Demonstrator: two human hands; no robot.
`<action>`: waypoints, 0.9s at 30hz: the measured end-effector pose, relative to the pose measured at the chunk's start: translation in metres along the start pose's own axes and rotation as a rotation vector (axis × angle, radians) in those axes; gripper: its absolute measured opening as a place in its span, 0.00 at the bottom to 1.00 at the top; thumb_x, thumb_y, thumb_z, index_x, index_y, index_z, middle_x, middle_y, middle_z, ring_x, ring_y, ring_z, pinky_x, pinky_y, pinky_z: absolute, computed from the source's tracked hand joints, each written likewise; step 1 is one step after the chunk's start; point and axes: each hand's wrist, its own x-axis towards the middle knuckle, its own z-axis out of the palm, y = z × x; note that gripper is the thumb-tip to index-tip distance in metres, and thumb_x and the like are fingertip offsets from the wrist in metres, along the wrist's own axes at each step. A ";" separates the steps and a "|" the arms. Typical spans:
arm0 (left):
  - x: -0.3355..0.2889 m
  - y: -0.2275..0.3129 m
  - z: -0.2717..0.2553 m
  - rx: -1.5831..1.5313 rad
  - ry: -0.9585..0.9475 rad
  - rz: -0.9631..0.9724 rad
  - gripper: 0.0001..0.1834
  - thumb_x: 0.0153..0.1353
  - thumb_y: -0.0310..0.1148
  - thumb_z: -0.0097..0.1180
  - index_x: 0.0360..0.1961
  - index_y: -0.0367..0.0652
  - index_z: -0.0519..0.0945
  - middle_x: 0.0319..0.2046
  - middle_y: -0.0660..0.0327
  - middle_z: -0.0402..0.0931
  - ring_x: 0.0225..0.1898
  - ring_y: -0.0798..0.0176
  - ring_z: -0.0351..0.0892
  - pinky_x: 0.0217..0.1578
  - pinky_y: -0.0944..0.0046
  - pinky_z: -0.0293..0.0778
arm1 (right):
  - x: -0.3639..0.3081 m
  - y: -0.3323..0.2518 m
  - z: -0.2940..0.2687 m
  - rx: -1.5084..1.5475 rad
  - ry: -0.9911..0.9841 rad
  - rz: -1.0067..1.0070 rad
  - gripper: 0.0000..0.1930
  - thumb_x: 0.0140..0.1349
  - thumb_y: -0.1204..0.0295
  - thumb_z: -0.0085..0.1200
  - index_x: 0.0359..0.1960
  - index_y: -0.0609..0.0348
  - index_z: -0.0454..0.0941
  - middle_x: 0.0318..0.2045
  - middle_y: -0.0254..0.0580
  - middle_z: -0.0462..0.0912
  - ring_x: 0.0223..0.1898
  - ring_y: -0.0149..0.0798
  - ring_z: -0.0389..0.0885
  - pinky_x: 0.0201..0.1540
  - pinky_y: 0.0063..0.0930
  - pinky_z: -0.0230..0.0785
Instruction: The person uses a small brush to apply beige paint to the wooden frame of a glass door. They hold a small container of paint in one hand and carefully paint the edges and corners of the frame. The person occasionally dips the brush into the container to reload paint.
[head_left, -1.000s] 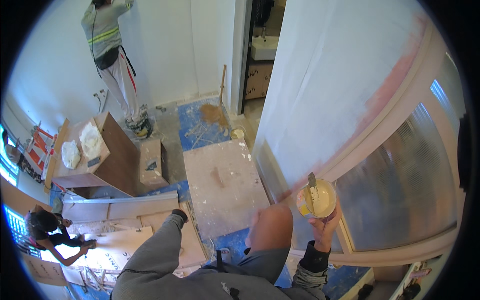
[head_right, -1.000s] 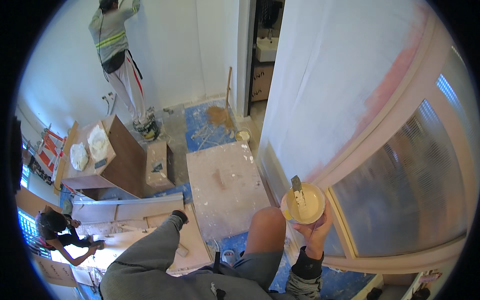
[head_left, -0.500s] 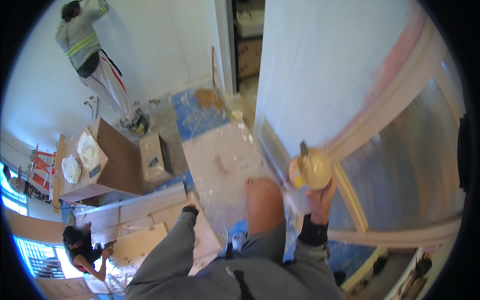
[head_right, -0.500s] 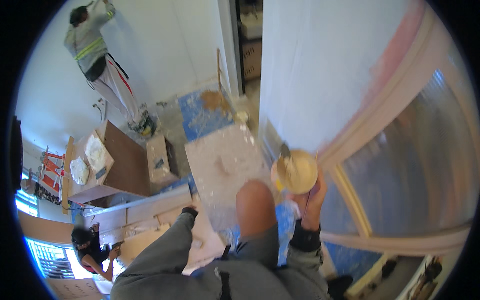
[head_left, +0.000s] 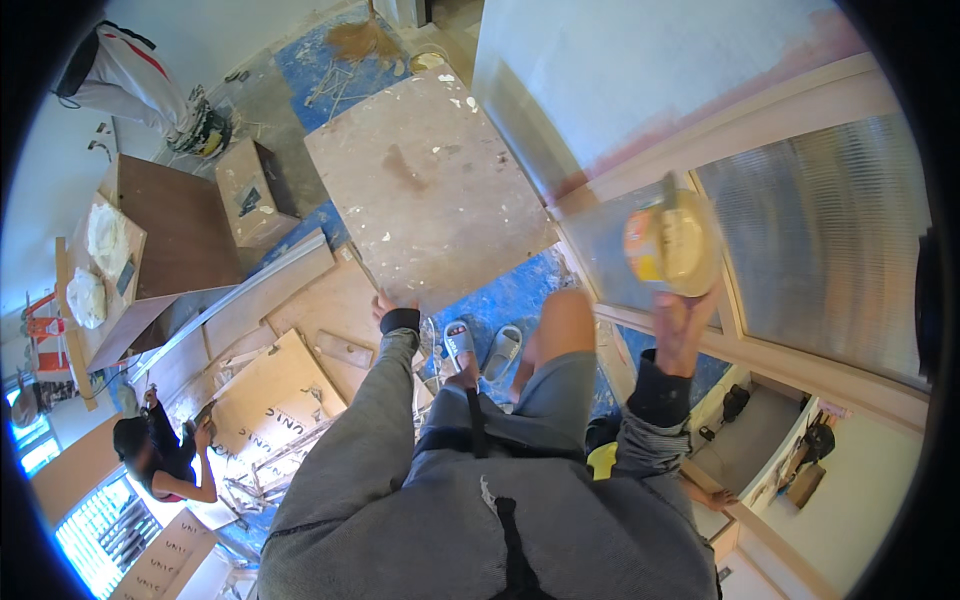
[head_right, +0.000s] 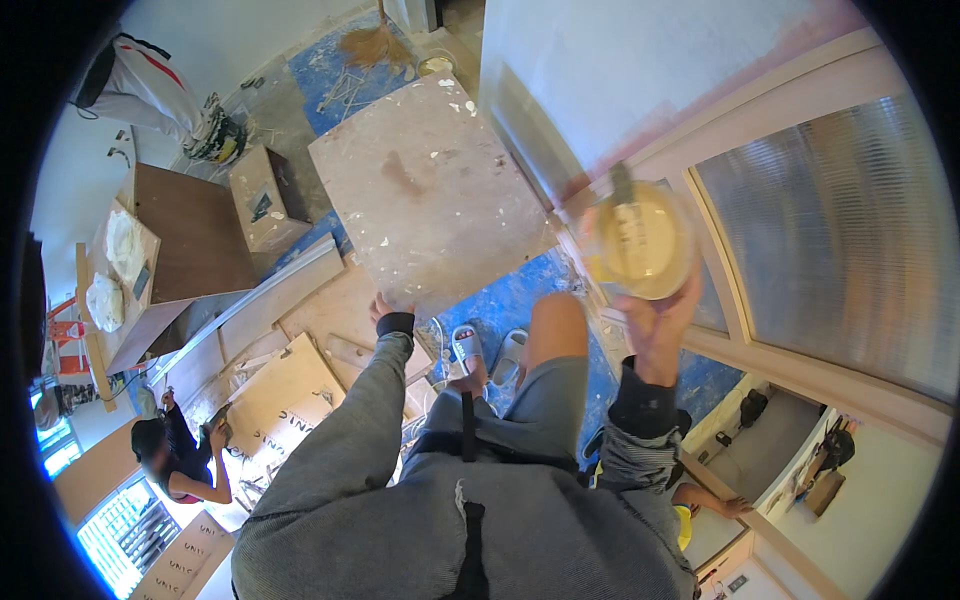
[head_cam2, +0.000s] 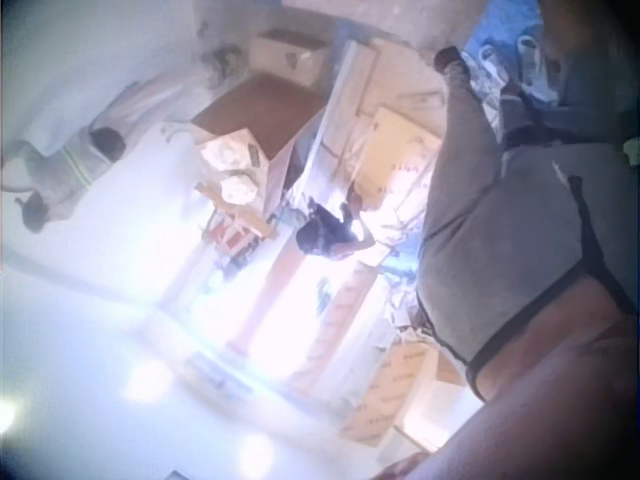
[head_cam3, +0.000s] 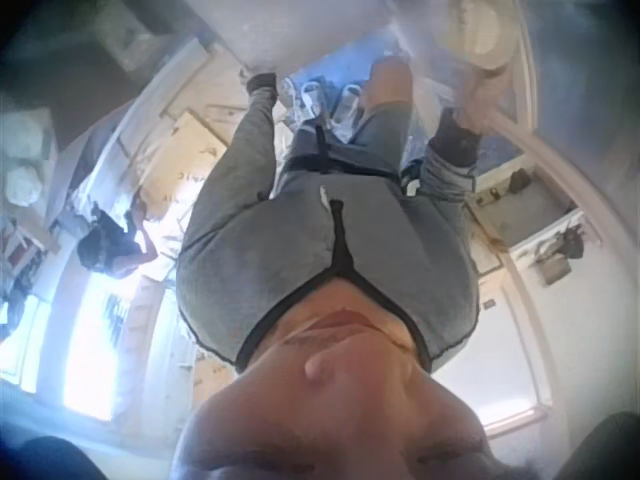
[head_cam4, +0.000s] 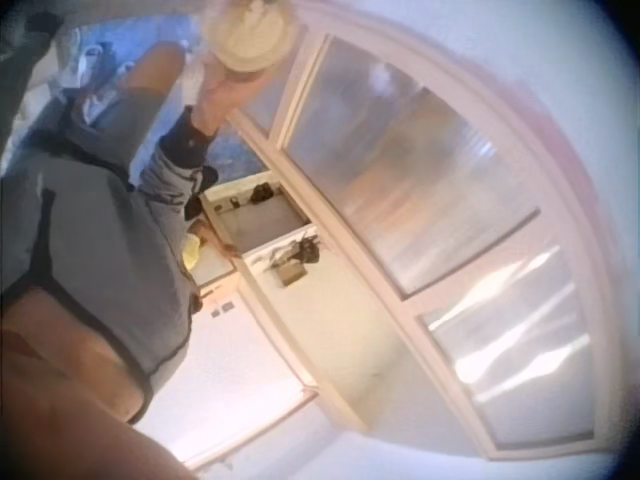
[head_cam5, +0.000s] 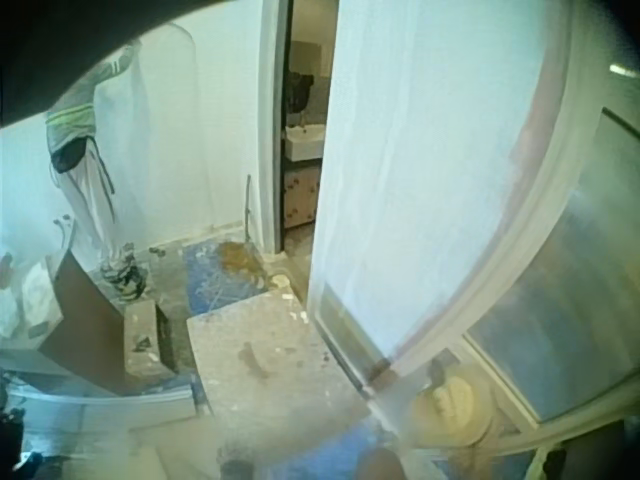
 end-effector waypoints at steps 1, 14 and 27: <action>0.001 0.013 -0.007 -0.069 0.055 0.203 0.55 0.43 0.42 0.79 0.71 0.46 0.60 0.68 0.48 0.61 0.65 0.48 0.70 0.61 0.47 0.70 | 0.001 0.012 0.008 0.011 -0.027 0.013 0.54 0.42 0.64 0.81 0.69 0.65 0.60 0.63 0.44 0.72 0.63 0.42 0.73 0.66 0.37 0.67; -0.058 0.231 -0.118 -0.852 -0.590 0.853 0.60 0.43 0.28 0.81 0.73 0.34 0.53 0.66 0.50 0.65 0.61 0.59 0.74 0.62 0.57 0.72 | -0.008 0.205 0.069 0.284 -0.338 0.242 0.54 0.48 0.76 0.75 0.74 0.59 0.50 0.76 0.44 0.53 0.73 0.42 0.60 0.73 0.39 0.57; -0.014 0.135 0.006 -0.289 0.132 0.746 0.52 0.35 0.42 0.84 0.63 0.43 0.71 0.60 0.52 0.74 0.62 0.48 0.74 0.60 0.50 0.70 | 0.014 0.317 0.004 -0.272 -0.645 0.197 0.39 0.53 0.72 0.73 0.67 0.65 0.68 0.68 0.49 0.70 0.69 0.41 0.66 0.71 0.34 0.58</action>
